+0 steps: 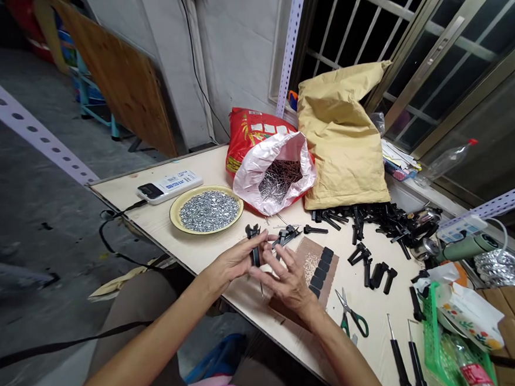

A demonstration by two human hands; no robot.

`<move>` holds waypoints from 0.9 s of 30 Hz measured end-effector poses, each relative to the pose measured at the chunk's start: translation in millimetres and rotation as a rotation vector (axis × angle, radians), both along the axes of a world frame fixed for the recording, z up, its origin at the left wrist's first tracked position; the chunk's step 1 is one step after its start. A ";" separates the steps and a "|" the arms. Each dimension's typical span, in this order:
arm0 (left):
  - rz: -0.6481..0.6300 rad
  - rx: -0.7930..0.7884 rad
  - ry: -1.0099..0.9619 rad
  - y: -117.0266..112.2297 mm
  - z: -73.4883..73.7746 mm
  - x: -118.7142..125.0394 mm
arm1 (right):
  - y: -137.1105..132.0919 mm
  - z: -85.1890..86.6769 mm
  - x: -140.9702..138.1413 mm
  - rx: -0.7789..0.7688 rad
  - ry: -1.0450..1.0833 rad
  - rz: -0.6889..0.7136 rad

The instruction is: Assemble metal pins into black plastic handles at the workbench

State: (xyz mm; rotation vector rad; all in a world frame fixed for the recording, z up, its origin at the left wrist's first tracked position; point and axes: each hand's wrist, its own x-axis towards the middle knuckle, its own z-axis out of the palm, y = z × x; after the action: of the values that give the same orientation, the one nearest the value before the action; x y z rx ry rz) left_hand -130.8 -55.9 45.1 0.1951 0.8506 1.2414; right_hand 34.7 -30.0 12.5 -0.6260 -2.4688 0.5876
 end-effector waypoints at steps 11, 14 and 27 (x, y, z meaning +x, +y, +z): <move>-0.257 0.165 1.031 -8.6 -19.1 3.9 | 0.2 52.4 25.8 0.113 0.510 -0.394; -0.065 0.007 1.695 -9.9 -35.9 -2.7 | -1.7 56.2 29.8 -0.118 0.572 -0.519; -0.055 0.039 1.693 11.5 -58.2 0.4 | -11.5 34.2 31.6 -0.608 0.590 -0.630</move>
State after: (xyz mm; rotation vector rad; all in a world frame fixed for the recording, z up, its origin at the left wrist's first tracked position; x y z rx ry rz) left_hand -130.5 -44.5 -13.1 1.4006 2.1953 0.8233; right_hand 66.2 -41.5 46.7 -1.1912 -1.4202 1.0698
